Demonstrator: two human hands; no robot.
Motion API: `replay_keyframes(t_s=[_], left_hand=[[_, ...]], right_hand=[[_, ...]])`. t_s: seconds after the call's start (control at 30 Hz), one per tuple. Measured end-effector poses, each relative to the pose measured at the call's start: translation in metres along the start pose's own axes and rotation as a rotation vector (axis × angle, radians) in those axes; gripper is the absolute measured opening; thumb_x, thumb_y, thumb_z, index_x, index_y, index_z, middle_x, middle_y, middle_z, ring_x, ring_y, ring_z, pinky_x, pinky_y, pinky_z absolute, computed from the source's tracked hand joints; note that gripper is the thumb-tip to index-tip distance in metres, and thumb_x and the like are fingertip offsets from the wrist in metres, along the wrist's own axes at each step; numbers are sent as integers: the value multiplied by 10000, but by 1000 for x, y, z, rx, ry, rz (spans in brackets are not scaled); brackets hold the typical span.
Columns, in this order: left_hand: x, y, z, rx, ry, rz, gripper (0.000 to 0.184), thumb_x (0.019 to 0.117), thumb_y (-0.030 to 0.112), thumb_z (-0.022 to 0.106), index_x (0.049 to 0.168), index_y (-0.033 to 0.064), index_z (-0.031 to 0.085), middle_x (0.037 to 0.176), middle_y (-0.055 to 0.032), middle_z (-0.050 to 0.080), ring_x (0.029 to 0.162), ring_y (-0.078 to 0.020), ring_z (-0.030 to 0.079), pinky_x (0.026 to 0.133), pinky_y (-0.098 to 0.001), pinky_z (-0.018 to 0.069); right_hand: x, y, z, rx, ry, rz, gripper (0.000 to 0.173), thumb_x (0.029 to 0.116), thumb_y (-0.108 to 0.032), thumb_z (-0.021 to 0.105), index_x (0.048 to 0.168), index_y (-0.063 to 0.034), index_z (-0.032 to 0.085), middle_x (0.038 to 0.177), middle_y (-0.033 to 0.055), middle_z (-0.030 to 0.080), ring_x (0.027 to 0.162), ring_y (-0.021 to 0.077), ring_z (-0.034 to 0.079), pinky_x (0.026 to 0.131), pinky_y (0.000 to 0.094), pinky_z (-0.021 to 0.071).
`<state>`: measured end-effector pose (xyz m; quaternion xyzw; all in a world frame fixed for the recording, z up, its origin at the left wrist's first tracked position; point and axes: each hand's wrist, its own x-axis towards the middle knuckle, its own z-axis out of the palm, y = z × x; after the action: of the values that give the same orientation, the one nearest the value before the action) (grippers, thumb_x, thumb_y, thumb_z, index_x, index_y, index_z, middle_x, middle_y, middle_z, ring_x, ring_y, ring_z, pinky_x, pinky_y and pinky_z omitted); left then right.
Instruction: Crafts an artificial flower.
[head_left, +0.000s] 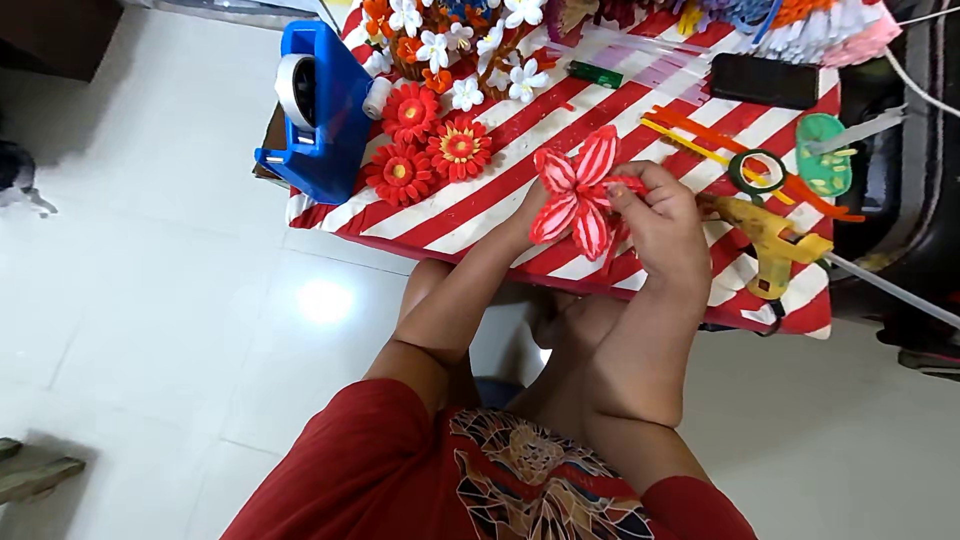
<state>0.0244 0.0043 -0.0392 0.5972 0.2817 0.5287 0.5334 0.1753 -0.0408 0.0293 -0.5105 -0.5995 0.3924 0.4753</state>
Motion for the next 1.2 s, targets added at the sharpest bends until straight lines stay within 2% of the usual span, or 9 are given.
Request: replay_keyframes(t_s=[0.07,0.2,0.3,0.5,0.67,0.9,0.97,1.07,1.2], left_hand=[[-1,19,-3,205,-73,-41,241,981,9,571,1186,-112,610,1068,-170,673,1014,-115,623,926,-224,480],[3,-8,-3,157,-89,34,239,971,22,579,1168,-107,622,1058,-208,678,1013,-192,652,921,-292,511],[3,4,-2,77,-74,-86,213,998,9,539,1173,-92,609,1034,-159,667,972,-120,631,890,-244,505],[-6,28,-9,86,-66,-144,271,952,-44,580,1202,-146,562,1034,-117,638,957,7,571,886,-129,453],[-6,28,-10,151,-66,-93,297,916,-31,624,1184,-147,576,1029,-121,644,968,9,575,892,-119,446],[-8,1,-23,586,-102,-143,301,934,90,689,1180,-84,674,1121,-229,704,1098,-258,649,999,-346,472],[-13,6,-24,549,-42,-219,298,934,84,691,1161,-108,676,1103,-245,706,1076,-246,665,989,-360,487],[-13,26,-19,197,154,-426,156,962,-39,590,1104,-86,634,961,-114,649,896,-61,591,846,-204,487],[-4,-51,-28,-64,132,-460,203,1055,6,444,1112,-57,628,885,-53,631,795,-38,578,788,-198,502]], right_hand=[[-1,1,-3,37,-20,5,163,990,-33,556,1138,-41,625,921,-56,663,785,-33,645,725,159,565],[-1,-1,-1,-50,62,-14,94,943,24,636,1018,1,688,847,-25,700,682,-23,658,644,156,581],[1,-2,4,-145,99,-9,93,949,-9,636,1008,15,704,851,-5,701,634,-38,618,604,140,549],[3,3,-3,-15,24,-40,188,1000,-64,578,1169,8,620,963,-21,674,710,-18,628,635,162,560],[5,8,-3,27,73,-122,168,970,-20,596,1129,9,643,893,-53,677,672,-32,611,607,140,539],[11,12,0,223,135,-31,285,1075,-113,371,1292,-43,542,985,-52,646,748,41,643,680,237,585],[12,14,2,273,214,-43,269,1046,-46,376,1222,-60,578,914,-66,664,735,48,643,679,240,580],[14,16,4,340,276,-82,286,1039,-18,349,1164,-110,589,746,-107,554,646,40,567,643,237,547],[16,15,9,485,335,-122,233,1052,-23,353,1128,-153,531,636,-109,456,527,37,474,550,215,482]])
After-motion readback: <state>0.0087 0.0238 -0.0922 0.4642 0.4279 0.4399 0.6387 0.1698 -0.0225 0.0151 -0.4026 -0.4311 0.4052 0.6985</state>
